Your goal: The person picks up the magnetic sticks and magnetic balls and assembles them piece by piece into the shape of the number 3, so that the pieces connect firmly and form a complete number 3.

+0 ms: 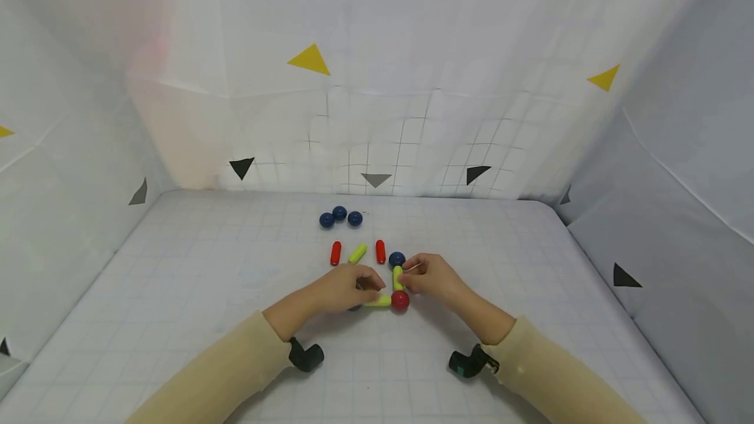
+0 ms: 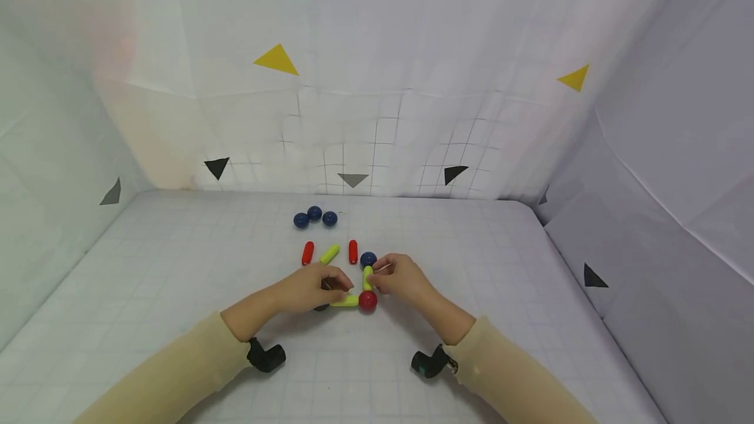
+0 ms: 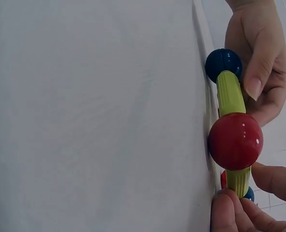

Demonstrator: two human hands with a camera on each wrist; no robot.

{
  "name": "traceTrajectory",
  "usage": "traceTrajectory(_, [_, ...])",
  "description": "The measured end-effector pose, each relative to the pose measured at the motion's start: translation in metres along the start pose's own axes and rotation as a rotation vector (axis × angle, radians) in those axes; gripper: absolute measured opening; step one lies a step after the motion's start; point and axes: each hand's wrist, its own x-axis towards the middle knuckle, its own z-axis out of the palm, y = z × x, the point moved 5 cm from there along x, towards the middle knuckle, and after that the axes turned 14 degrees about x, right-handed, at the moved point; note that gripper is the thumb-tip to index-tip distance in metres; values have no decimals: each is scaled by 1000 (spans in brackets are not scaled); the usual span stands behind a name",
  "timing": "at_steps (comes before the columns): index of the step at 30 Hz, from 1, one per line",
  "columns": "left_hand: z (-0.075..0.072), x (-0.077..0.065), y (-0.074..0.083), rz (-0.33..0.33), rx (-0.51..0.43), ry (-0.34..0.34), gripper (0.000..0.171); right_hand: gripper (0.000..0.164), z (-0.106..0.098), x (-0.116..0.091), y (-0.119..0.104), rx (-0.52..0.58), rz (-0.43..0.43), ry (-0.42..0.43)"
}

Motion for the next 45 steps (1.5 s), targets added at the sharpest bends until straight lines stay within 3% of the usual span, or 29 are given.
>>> traceTrajectory(20, [-33,31,-7,-84,28,145,17,35,4,-4,1,-28,38,11])
traceTrajectory(29, [-42,49,-9,-152,83,122,37,35,2,-5,2,-41,30,16])
traceTrajectory(36, [-47,61,-9,-195,65,76,57,37,4,-7,1,-43,55,12])
traceTrajectory(45, [-46,71,-16,-223,90,12,62,36,5,-9,0,-47,56,6])
